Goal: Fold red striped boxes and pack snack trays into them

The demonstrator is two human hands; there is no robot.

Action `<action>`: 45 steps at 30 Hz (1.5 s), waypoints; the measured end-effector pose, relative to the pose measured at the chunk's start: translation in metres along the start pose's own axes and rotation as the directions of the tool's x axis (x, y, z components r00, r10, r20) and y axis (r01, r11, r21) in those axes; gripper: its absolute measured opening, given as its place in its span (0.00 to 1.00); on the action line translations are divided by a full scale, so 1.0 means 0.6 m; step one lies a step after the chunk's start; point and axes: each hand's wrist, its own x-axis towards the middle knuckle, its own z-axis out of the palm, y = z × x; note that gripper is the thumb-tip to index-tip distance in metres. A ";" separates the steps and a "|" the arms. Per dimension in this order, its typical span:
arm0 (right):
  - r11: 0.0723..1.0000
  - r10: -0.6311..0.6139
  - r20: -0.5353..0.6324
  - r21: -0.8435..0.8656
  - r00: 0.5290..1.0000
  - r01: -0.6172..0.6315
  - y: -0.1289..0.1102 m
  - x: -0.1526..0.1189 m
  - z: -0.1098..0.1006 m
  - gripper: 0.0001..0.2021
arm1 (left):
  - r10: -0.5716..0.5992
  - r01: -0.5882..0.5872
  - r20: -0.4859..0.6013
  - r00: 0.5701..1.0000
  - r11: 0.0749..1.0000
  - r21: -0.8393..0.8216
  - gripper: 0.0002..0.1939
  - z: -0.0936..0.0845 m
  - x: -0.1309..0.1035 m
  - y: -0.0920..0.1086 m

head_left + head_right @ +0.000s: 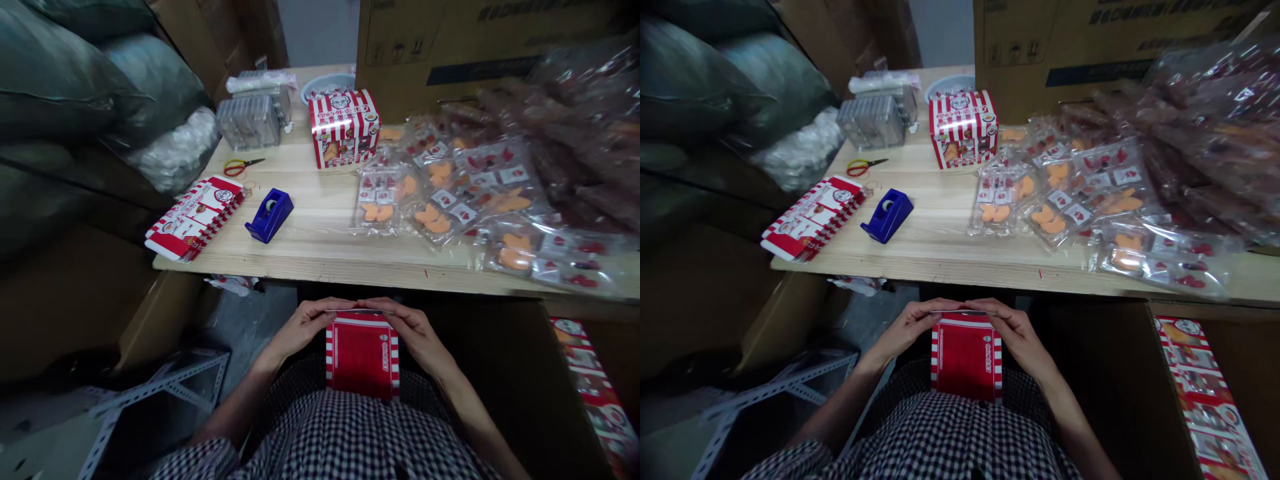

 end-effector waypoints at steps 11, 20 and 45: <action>0.990 0.063 0.055 -0.129 0.996 -0.056 -0.024 0.035 -0.028 0.10 | -0.124 0.107 0.130 0.984 0.986 0.128 0.18 -0.032 0.036 0.030; 0.969 0.241 0.103 -0.073 0.965 -0.235 -0.037 0.059 -0.040 0.17 | -0.225 0.215 0.095 0.970 0.971 0.102 0.17 -0.031 0.069 0.036; 0.973 0.219 0.077 -0.089 0.973 -0.213 -0.034 0.098 -0.020 0.17 | -0.123 0.102 0.028 0.992 0.912 0.398 0.12 -0.020 0.090 0.050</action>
